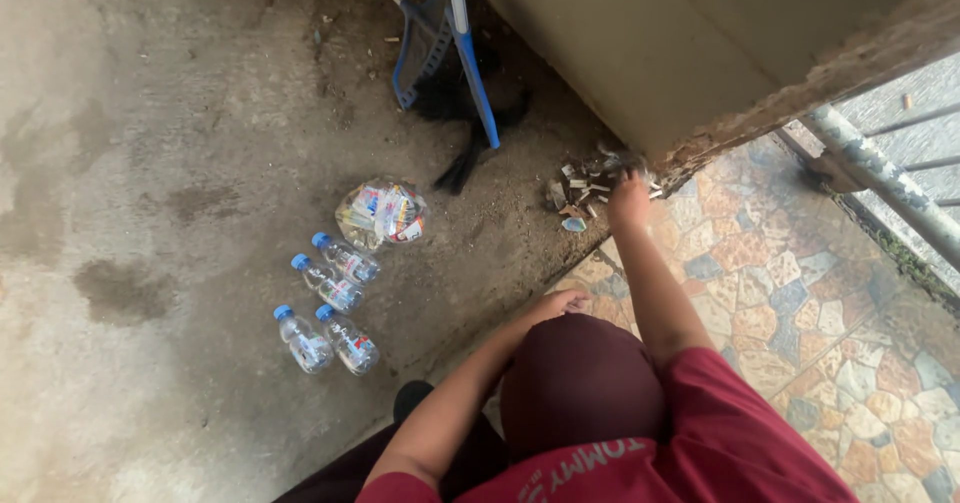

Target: Picking up plastic water bottles and disposing of them in a bin.

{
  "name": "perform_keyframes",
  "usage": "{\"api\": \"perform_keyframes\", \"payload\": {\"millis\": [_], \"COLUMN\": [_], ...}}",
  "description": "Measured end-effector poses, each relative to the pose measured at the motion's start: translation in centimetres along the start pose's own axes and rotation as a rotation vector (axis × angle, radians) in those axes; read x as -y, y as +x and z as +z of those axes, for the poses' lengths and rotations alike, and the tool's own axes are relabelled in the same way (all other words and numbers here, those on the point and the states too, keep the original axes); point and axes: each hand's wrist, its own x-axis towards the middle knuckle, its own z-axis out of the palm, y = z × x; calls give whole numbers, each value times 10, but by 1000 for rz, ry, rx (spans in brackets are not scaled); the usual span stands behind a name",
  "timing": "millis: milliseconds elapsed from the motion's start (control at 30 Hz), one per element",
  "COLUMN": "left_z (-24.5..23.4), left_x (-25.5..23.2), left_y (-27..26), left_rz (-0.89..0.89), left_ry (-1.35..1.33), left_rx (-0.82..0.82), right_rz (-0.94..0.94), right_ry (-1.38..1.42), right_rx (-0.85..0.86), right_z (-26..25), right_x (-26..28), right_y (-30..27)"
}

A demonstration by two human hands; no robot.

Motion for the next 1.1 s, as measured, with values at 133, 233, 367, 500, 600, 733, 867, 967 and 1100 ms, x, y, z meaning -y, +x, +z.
{"api": "perform_keyframes", "payload": {"millis": [133,233,367,500,600,733,867,967,1100], "left_z": [3,10,17,16,17,13,16,16,13], "left_x": [-15,-10,-12,-20,-32,-27,-25,-26,-23], "left_y": [-1,6,11,12,1,8,12,15,14], "left_rz": [73,93,137,130,89,87,112,106,110], "left_ry": [88,168,163,204,192,197,176,153,168], "left_rx": [1,-3,13,-28,-68,-93,-60,-41,-92], "right_rz": [-299,-182,-126,-121,-156,-375,-93,-104,-233], "right_ry": [-47,-146,-185,-111,-65,-523,-453,-397,-214], "right_rx": [90,8,-5,165,-97,-150,125,174,53], "right_z": [-50,-52,-19,-60,-74,-39,-42,-5,-49], "right_x": [30,1,-34,19,-5,-40,-5,-10,57], "right_y": [-26,-21,-12,-29,-27,-20,-20,-21,-48]}}
